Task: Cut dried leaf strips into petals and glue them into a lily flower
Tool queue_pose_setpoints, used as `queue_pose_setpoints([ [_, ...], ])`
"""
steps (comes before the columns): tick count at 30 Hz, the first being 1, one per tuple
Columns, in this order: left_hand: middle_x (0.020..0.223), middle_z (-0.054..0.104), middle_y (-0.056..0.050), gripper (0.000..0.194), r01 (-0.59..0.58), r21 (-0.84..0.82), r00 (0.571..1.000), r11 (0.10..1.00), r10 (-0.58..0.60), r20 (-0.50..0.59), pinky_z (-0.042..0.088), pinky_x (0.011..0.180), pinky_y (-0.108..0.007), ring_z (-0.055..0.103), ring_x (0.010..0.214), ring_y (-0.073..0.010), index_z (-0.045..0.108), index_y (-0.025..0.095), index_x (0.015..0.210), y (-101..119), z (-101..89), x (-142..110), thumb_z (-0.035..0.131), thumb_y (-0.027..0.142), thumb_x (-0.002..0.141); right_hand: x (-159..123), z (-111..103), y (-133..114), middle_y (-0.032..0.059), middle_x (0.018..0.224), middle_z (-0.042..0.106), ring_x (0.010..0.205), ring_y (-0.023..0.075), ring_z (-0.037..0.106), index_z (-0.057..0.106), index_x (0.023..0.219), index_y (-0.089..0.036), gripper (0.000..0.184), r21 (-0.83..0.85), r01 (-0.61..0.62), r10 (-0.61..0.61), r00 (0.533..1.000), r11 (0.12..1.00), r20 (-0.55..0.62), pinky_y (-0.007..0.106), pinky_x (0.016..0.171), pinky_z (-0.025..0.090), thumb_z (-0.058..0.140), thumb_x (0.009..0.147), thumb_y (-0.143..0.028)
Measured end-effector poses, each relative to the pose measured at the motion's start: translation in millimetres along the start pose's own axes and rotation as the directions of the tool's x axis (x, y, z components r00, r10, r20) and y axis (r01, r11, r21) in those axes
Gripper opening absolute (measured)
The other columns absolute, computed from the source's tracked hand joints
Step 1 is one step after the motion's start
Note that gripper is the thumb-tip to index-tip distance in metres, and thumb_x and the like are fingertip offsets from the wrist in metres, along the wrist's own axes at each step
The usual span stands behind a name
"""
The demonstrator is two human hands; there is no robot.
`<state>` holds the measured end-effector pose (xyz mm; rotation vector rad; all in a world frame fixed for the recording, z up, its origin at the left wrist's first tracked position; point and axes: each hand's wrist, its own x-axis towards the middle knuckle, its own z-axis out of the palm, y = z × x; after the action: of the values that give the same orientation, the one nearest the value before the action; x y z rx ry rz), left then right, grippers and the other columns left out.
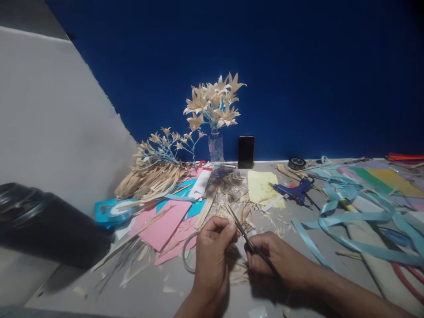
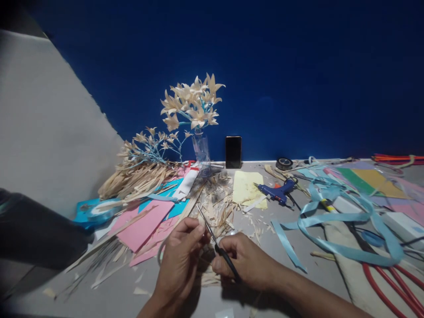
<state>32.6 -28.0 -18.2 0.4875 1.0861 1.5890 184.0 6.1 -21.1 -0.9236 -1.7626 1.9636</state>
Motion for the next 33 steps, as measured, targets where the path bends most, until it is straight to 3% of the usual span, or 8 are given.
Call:
queue_pose_setpoints([
  [11,0.063,0.063,0.002,0.029,-0.020,0.008,1.000,1.000,0.020,0.006,0.042,0.056,-0.022,0.054,0.058,-0.0110,0.061,0.019,0.071,-1.6,2.0,1.3,0.087,0.030,0.064,6.8,-4.3,16.4,-0.0022,0.048,0.052,0.045,0.0086,0.045,0.054,0.057,-0.017,0.031,0.014,-0.041,0.041,0.999,0.999,-0.013,0.019,0.043,0.030,0.070,0.074,-0.037],
  [14,0.064,0.064,0.001,0.028,-0.015,-0.008,1.000,1.000,0.015,0.009,0.044,0.058,-0.021,0.056,0.059,-0.0111,0.061,0.018,0.072,-2.4,1.4,0.4,0.087,0.028,0.065,6.1,-3.1,12.9,-0.0019,0.047,0.051,0.043,0.0076,0.041,0.054,0.056,-0.017,0.037,0.026,-0.053,0.054,0.998,0.998,-0.029,0.019,0.041,0.026,0.072,0.074,-0.043],
  [21,0.062,0.062,0.002,0.028,0.018,-0.074,1.000,0.997,-0.017,0.027,0.044,0.055,-0.020,0.055,0.057,-0.0105,0.060,0.018,0.072,-2.6,2.8,-1.3,0.086,0.027,0.066,2.5,-0.7,1.1,-0.0051,0.056,0.043,0.052,0.0071,0.035,0.046,0.061,-0.018,0.049,-0.050,0.070,-0.069,0.998,0.996,0.006,0.020,0.047,0.027,0.076,0.076,-0.054],
  [29,0.062,0.061,0.002,0.027,0.010,-0.075,1.000,0.997,-0.008,0.028,0.043,0.057,-0.020,0.054,0.059,-0.0105,0.060,0.018,0.073,-6.1,1.1,-0.9,0.085,0.028,0.068,5.6,0.1,11.0,-0.0008,0.051,0.054,0.046,0.0090,0.047,0.054,0.058,-0.017,0.028,0.021,-0.063,0.064,0.997,0.998,-0.041,0.019,0.043,0.030,0.068,0.072,-0.036],
  [33,0.063,0.062,0.002,0.024,0.026,-0.044,0.998,0.999,-0.024,0.052,0.042,0.057,-0.020,0.053,0.059,-0.0102,0.060,0.018,0.074,-3.0,1.2,0.0,0.082,0.027,0.071,6.0,-2.7,10.5,-0.0016,0.046,0.053,0.041,0.0070,0.043,0.056,0.054,-0.016,0.028,0.008,-0.073,0.073,0.997,0.997,-0.026,0.018,0.040,0.025,0.068,0.072,-0.035],
])
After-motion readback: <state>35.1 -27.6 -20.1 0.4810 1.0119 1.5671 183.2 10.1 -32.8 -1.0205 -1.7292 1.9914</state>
